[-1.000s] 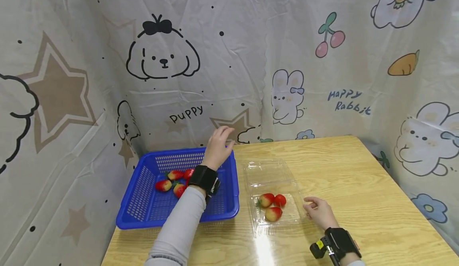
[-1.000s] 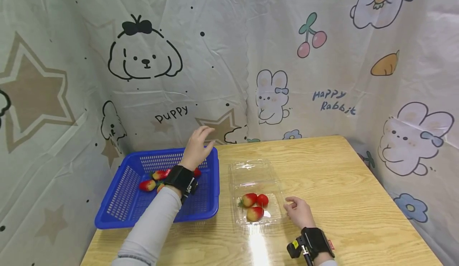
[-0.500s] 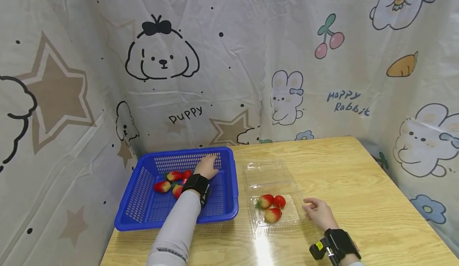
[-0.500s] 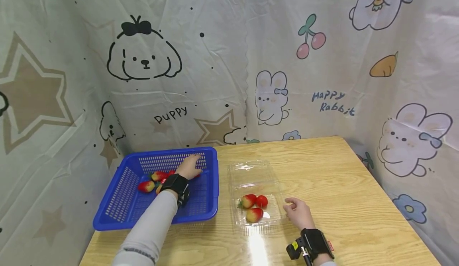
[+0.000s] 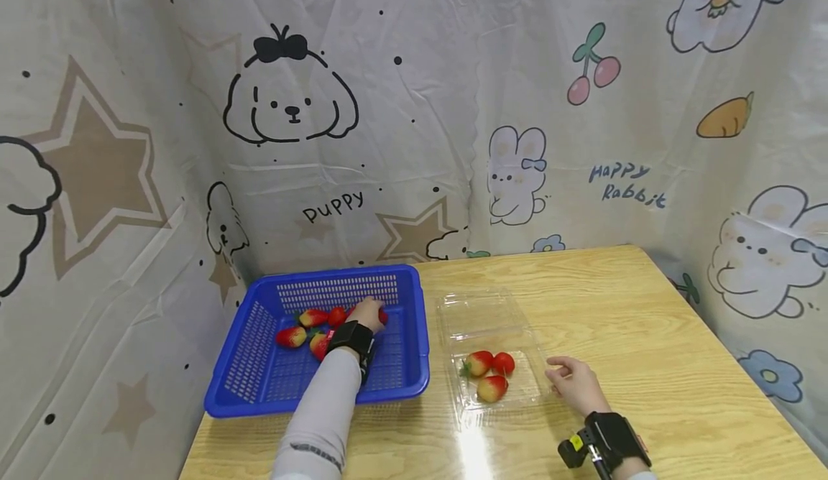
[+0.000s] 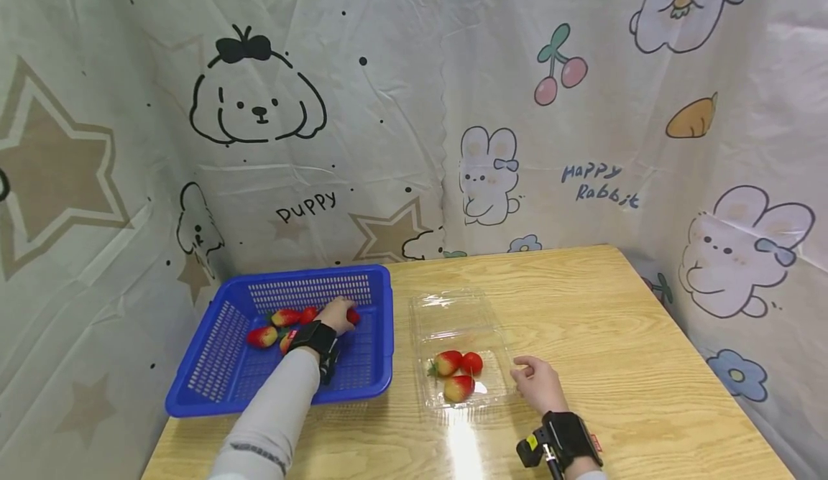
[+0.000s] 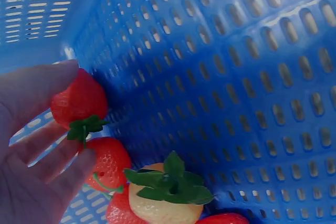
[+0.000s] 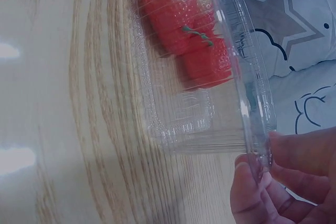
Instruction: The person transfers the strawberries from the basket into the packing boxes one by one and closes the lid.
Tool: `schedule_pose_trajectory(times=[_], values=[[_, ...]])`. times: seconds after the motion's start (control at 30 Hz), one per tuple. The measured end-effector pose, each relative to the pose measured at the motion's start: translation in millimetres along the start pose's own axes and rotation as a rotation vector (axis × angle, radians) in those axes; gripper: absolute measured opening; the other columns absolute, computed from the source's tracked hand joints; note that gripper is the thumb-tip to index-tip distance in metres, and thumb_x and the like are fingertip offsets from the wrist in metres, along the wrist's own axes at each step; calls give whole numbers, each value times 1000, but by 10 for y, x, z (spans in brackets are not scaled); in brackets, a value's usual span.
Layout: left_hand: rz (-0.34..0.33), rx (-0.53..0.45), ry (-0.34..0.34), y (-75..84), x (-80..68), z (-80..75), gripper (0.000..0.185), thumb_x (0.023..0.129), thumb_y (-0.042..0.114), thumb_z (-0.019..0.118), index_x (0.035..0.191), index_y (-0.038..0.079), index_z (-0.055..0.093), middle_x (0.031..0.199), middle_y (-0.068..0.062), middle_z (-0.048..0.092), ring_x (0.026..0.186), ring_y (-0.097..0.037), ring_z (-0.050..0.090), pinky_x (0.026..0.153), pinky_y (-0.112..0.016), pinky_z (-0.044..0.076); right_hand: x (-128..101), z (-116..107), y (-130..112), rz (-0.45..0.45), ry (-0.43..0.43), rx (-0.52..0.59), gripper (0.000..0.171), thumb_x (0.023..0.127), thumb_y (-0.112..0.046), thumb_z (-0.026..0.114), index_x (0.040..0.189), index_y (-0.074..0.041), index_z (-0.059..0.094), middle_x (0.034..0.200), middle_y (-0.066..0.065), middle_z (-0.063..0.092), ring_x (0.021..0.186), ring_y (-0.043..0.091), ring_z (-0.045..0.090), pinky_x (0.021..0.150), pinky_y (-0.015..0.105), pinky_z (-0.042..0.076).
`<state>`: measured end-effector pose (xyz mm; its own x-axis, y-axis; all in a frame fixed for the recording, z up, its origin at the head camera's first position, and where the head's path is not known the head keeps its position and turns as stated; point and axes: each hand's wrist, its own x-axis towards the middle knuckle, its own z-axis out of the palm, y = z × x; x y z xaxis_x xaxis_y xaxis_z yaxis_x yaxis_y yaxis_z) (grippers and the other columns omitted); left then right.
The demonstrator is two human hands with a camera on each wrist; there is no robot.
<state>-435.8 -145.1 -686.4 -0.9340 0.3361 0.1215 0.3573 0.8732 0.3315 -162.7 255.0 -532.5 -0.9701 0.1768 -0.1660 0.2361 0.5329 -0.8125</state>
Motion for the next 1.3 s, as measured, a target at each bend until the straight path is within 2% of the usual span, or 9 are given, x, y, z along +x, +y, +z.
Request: schedule_pose_trajectory(times=[0.1, 0.2, 0.43, 0.83, 0.9, 0.97, 1.03, 1.2, 1.3], values=[[-79, -39, -71, 721, -416, -830, 44, 59, 8, 77, 102, 5, 67, 111, -21, 55, 95, -42, 56, 78, -44, 48, 1, 1, -1, 3, 2, 0, 31, 86, -1, 55, 114, 13, 53, 79, 11, 55, 63, 17, 58, 57, 29, 51], [-103, -39, -115, 1103, -643, -1285, 38, 67, 0, 71, 104, 2, 66, 118, -24, 52, 102, -43, 53, 82, -45, 47, -1, 5, -2, 3, 3, 1, 31, 86, -2, 55, 114, 12, 54, 79, 11, 55, 64, 17, 58, 58, 30, 52], [18, -10, 11, -11, -55, 17, 20, 57, 8, 76, 74, 13, 66, 79, -12, 58, 70, -31, 55, 57, -38, 44, -1, 16, 1, -1, 2, 4, 32, 86, -2, 56, 114, 12, 54, 78, 10, 55, 64, 18, 58, 57, 29, 51], [103, -52, 93, -63, -11, 94, 15, 57, 10, 73, 69, 17, 68, 74, -4, 63, 69, -22, 57, 61, -30, 44, -1, 29, 11, -6, 7, 6, 31, 86, -1, 55, 113, 13, 54, 77, 11, 54, 62, 18, 58, 56, 29, 51], [63, -64, 35, 24, 2, -6, 14, 60, 10, 75, 72, 14, 70, 78, -5, 64, 73, -23, 59, 65, -32, 46, 1, 30, 12, -8, 10, 10, 31, 86, -1, 55, 113, 13, 54, 77, 11, 55, 62, 18, 58, 56, 29, 51], [93, -83, 74, 86, 29, -75, 16, 55, 7, 72, 69, 13, 68, 72, -6, 63, 66, -23, 56, 56, -31, 43, 2, 30, 12, -7, 11, 11, 31, 86, -1, 55, 113, 13, 54, 77, 11, 55, 62, 17, 58, 56, 28, 52], [60, -94, 29, 309, -6, -360, 16, 55, 5, 74, 68, 12, 68, 71, -6, 63, 64, -22, 56, 55, -32, 44, 2, 28, 12, -5, 9, 11, 31, 86, -1, 55, 113, 13, 53, 77, 11, 55, 62, 17, 58, 56, 29, 52], [-62, -94, -81, 1340, -347, -1586, 14, 61, -6, 69, 66, 7, 68, 75, -7, 64, 70, -22, 58, 61, -33, 48, -1, 17, 5, -8, 3, 8, 31, 86, 0, 55, 114, 13, 53, 79, 13, 55, 62, 18, 58, 56, 29, 52], [-88, -66, -81, 1836, -495, -2126, 12, 65, -8, 67, 72, 2, 68, 81, -11, 65, 75, -26, 60, 65, -35, 49, -3, 10, -3, -13, 0, 10, 31, 86, 0, 54, 115, 13, 52, 79, 13, 56, 62, 18, 58, 56, 29, 52]])
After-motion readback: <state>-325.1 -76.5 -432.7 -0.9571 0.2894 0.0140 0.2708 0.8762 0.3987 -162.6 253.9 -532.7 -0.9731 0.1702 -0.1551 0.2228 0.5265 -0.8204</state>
